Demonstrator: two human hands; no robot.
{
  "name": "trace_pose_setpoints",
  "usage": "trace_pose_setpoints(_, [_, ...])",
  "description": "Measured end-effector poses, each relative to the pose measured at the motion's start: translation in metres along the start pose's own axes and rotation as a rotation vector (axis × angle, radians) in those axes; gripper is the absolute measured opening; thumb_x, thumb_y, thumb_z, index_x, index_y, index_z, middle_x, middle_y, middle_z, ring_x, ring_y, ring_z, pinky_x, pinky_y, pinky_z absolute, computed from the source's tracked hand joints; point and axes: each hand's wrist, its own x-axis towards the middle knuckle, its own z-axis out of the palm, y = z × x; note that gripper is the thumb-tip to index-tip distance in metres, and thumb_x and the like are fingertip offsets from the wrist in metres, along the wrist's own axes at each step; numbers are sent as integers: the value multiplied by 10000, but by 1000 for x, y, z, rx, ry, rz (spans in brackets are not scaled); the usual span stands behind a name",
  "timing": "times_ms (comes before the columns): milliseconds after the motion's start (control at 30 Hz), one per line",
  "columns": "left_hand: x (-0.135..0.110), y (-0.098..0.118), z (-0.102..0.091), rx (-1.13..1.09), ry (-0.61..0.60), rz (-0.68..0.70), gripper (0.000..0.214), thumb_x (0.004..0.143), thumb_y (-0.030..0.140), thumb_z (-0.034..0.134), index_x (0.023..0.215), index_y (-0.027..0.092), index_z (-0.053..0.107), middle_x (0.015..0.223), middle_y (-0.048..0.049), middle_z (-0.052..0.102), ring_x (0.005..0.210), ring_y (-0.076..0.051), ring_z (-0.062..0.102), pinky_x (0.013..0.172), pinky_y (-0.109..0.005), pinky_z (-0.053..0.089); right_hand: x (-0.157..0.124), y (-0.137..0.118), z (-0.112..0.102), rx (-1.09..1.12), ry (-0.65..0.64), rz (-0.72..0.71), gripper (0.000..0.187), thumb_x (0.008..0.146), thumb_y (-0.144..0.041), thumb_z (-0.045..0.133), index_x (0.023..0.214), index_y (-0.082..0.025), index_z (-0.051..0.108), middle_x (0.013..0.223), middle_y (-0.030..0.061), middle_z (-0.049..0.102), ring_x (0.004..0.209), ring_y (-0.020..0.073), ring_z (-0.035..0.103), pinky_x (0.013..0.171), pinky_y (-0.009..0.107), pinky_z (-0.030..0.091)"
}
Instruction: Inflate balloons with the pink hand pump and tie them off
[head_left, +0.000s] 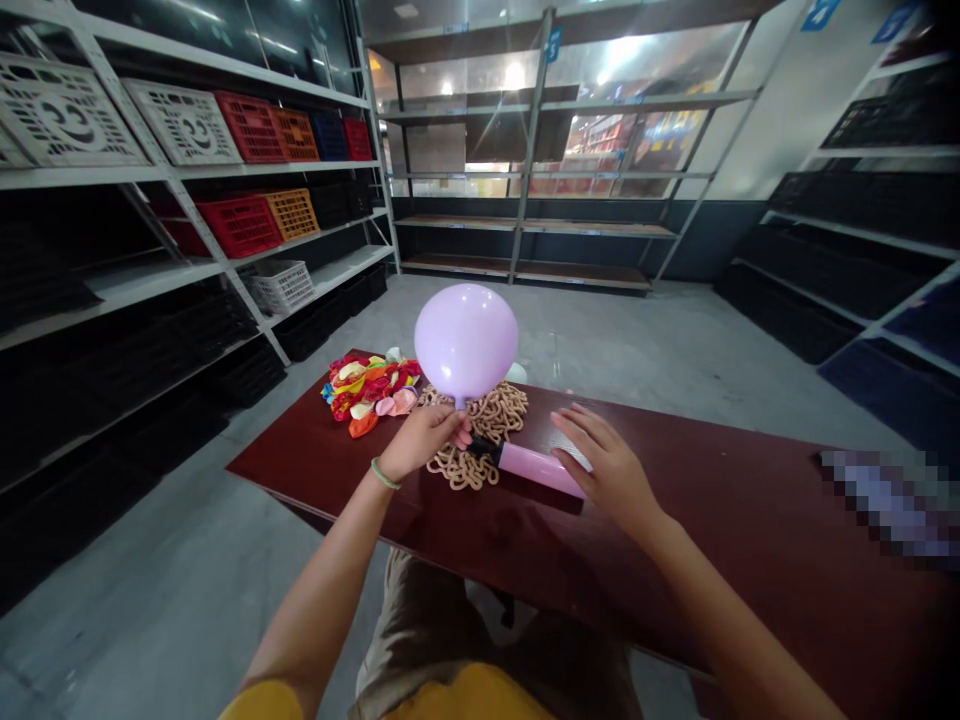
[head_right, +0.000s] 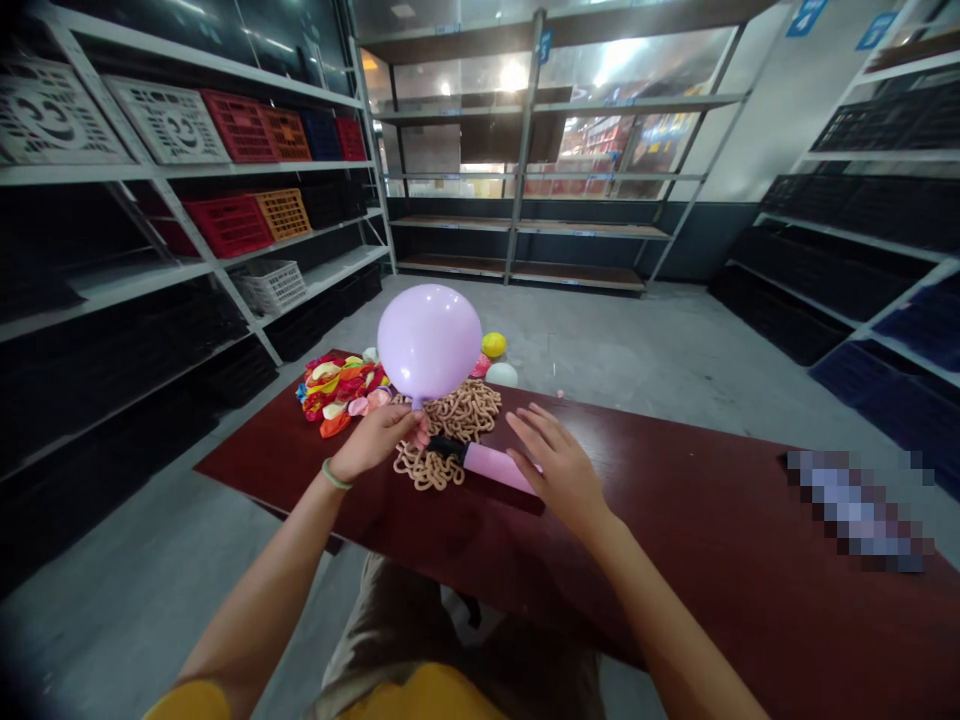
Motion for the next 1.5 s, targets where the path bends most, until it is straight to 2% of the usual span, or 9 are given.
trace_pose_setpoints(100, [-1,13,3,8,-92,-19,136,799,192,725,666,165,718,626,-83,711,539,-185,671,532,-242,527,28,-13,-17,-135,53,-141,486,968,-240,553,1448,-246,474,1395,83,586,1407,261,422,1155,461,397])
trace_pose_setpoints(233, [0,29,7,18,-214,-54,141,768,129,738,641,183,709,588,-61,698,505,-182,653,482,-225,488,69,-35,-32,-284,-112,-312,613,970,-256,556,1535,-289,322,1540,40,445,1473,287,303,1226,518,260])
trace_pose_setpoints(333, [1,36,9,2,-279,-112,165,772,91,729,639,185,702,567,-51,682,483,-172,633,479,-218,462,95,-50,-38,-293,-201,-415,718,955,-301,587,1571,-231,224,1616,70,295,1500,305,223,1241,559,183])
trace_pose_setpoints(433, [2,40,12,-75,-304,-154,191,780,46,701,650,187,694,564,-49,676,477,-165,624,501,-216,456,115,-61,-40,-280,-260,-455,747,884,-315,687,1532,-247,321,1613,44,307,1506,320,189,1235,610,140])
trace_pose_setpoints(533, [3,45,12,9,-302,-51,199,741,27,720,655,205,695,574,-37,683,477,-171,617,501,-224,450,125,-63,-39,-340,-282,-474,609,828,-334,737,1391,-254,518,1554,21,420,1506,316,187,1226,631,118])
trace_pose_setpoints(833, [5,39,13,-103,-217,-105,120,772,131,745,668,171,702,625,-75,708,530,-184,672,502,-226,520,121,-56,-43,-495,-316,-406,355,879,-419,614,1154,-198,658,1235,85,672,1274,323,505,1188,615,172])
trace_pose_setpoints(967, [5,35,19,-109,-140,-28,87,745,174,787,706,144,715,630,-77,721,552,-192,701,542,-255,582,117,-55,-46,-445,-303,-339,341,873,-380,615,1142,-177,664,1249,113,662,1273,342,499,1186,598,150])
trace_pose_setpoints(1300, [8,35,29,-207,139,-76,171,778,249,785,797,83,748,736,-120,748,537,-139,687,529,-206,571,111,-57,-58,-516,-323,-303,405,893,-390,573,1185,-117,638,1255,163,648,1257,362,507,1159,601,204])
trace_pose_setpoints(1500, [8,30,33,-214,160,-29,169,764,221,785,894,113,779,765,-91,754,593,-134,685,587,-229,589,109,-51,-54,-520,-323,-291,397,879,-365,600,1192,-122,635,1261,163,644,1266,368,502,1157,607,210])
